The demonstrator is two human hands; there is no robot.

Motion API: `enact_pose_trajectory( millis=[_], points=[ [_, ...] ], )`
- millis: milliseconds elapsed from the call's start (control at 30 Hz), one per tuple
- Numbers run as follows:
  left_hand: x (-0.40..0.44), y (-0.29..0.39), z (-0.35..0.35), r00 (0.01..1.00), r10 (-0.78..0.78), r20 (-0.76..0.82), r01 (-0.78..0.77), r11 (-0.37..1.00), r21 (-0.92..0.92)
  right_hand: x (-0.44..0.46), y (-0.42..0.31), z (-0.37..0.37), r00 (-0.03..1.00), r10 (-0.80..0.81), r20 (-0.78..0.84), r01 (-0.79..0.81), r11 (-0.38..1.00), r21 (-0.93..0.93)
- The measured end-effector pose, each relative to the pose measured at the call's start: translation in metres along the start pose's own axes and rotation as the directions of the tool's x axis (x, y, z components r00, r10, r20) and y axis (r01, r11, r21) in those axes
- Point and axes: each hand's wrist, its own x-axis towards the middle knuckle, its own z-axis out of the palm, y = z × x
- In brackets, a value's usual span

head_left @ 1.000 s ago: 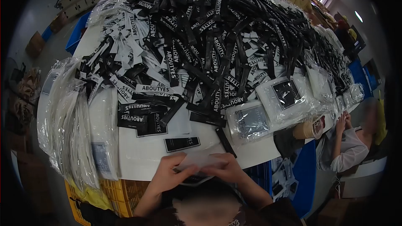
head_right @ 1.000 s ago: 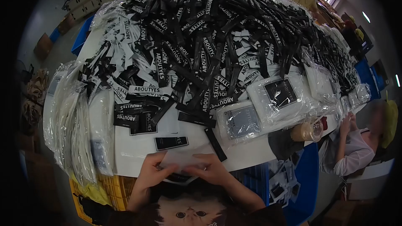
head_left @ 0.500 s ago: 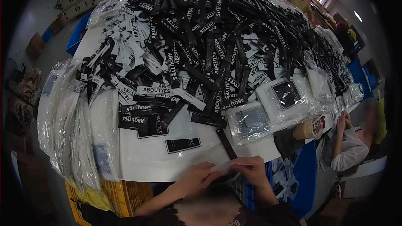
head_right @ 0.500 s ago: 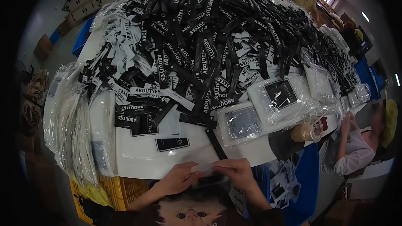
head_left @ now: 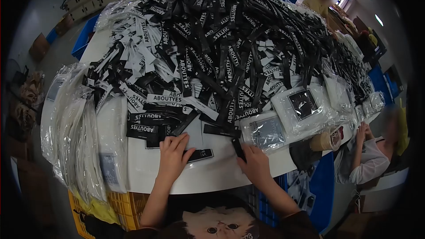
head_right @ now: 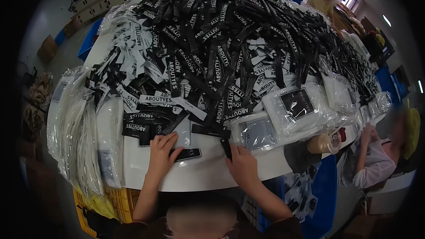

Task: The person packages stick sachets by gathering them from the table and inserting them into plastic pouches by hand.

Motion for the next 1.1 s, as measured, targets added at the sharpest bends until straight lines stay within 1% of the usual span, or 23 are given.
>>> enact_pose_trajectory(
  millis=[67,100,167,200,267,300,367,433,467,533,567,600,667,700,733,767,833,867,900,933,1000,1033,1100],
  points=[
    [-0.003,-0.010,0.002,0.998,0.060,-0.035,-0.060,0.998,0.000,0.007,-0.007,0.010,0.992,0.096,0.083,-0.086,0.989,-0.123],
    [-0.004,-0.013,0.003,0.998,0.055,-0.038,-0.055,0.998,0.001,0.009,-0.007,0.009,0.992,0.092,0.086,-0.081,0.989,-0.124],
    [-0.005,-0.016,0.005,0.993,0.006,-0.117,-0.013,0.998,-0.055,0.016,-0.007,0.005,0.956,0.119,0.267,-0.085,0.987,-0.137],
    [-0.004,-0.014,0.004,0.993,0.005,-0.121,-0.012,0.998,-0.058,0.022,-0.008,0.002,0.957,0.117,0.267,-0.082,0.987,-0.140],
    [-0.004,-0.007,0.004,0.985,0.010,-0.172,-0.031,0.993,-0.118,0.038,-0.010,-0.006,0.977,0.167,0.130,-0.180,0.979,0.091],
    [-0.005,-0.008,0.007,0.985,0.008,-0.171,-0.029,0.992,-0.119,0.049,-0.016,-0.010,0.992,0.112,0.064,-0.121,0.980,0.158],
    [-0.009,-0.009,0.014,0.971,-0.118,-0.207,0.082,0.981,-0.174,0.080,-0.034,0.000,0.999,0.047,-0.005,-0.045,0.983,0.176],
    [-0.012,-0.008,0.014,0.961,-0.176,-0.211,0.133,0.970,-0.203,0.111,-0.046,0.029,0.961,-0.206,-0.186,0.235,0.961,0.146],
    [-0.012,-0.009,0.013,0.948,-0.236,-0.214,0.185,0.955,-0.230,0.125,-0.046,0.044,0.960,-0.206,-0.191,0.235,0.961,0.147],
    [-0.008,-0.002,0.008,0.940,-0.176,-0.291,0.130,0.977,-0.169,0.146,-0.049,0.064,0.867,-0.362,-0.342,0.383,0.924,-0.007],
    [-0.004,-0.001,0.005,0.924,-0.115,-0.366,0.081,0.991,-0.107,0.146,-0.049,0.064,0.864,-0.364,-0.349,0.387,0.922,-0.006],
    [-0.004,-0.005,0.005,0.921,-0.114,-0.374,0.080,0.991,-0.104,0.145,-0.049,0.059,0.867,-0.335,-0.368,0.381,0.923,0.057],
    [-0.010,-0.014,0.007,0.928,-0.239,-0.287,0.152,0.944,-0.294,0.133,-0.053,0.034,0.882,-0.290,-0.372,0.374,0.911,0.176],
    [-0.013,-0.012,0.004,0.927,-0.244,-0.286,0.156,0.942,-0.297,0.121,-0.052,0.020,0.883,-0.292,-0.367,0.374,0.911,0.175],
    [-0.015,-0.007,-0.003,0.887,-0.421,-0.189,0.338,0.872,-0.355,0.105,-0.049,0.009,0.963,-0.087,-0.256,0.204,0.857,0.474],
    [-0.017,-0.004,-0.007,0.812,-0.578,-0.080,0.507,0.767,-0.392,0.089,-0.043,0.003,0.993,0.087,-0.085,-0.001,0.705,0.709],
    [-0.022,-0.001,-0.009,0.837,-0.528,-0.144,0.457,0.819,-0.347,0.050,-0.021,0.008,0.975,0.052,-0.216,0.143,0.598,0.788],
    [-0.022,0.008,-0.012,0.868,-0.379,-0.321,0.279,0.907,-0.317,0.031,-0.014,0.020,0.959,0.063,-0.276,0.190,0.581,0.791],
    [-0.022,0.017,-0.016,0.849,-0.215,-0.483,0.100,0.962,-0.252,0.015,-0.007,0.031,0.940,0.074,-0.333,0.236,0.564,0.791],
    [-0.019,0.027,-0.021,0.875,-0.117,-0.470,0.016,0.977,-0.213,0.001,-0.003,0.038,0.940,0.081,-0.331,0.231,0.564,0.793],
    [-0.019,0.037,-0.012,0.909,0.018,-0.417,-0.118,0.970,-0.214,-0.020,0.004,0.045,0.928,0.313,-0.204,-0.001,0.547,0.837],
    [-0.023,0.043,-0.004,0.943,0.001,-0.334,-0.098,0.957,-0.273,-0.029,0.003,0.047,0.927,0.316,-0.202,-0.003,0.546,0.838],
    [-0.030,0.048,0.008,0.963,0.060,-0.262,-0.136,0.949,-0.283,-0.040,-0.004,0.048,0.827,0.331,-0.454,0.252,0.505,0.826]
  ],
)
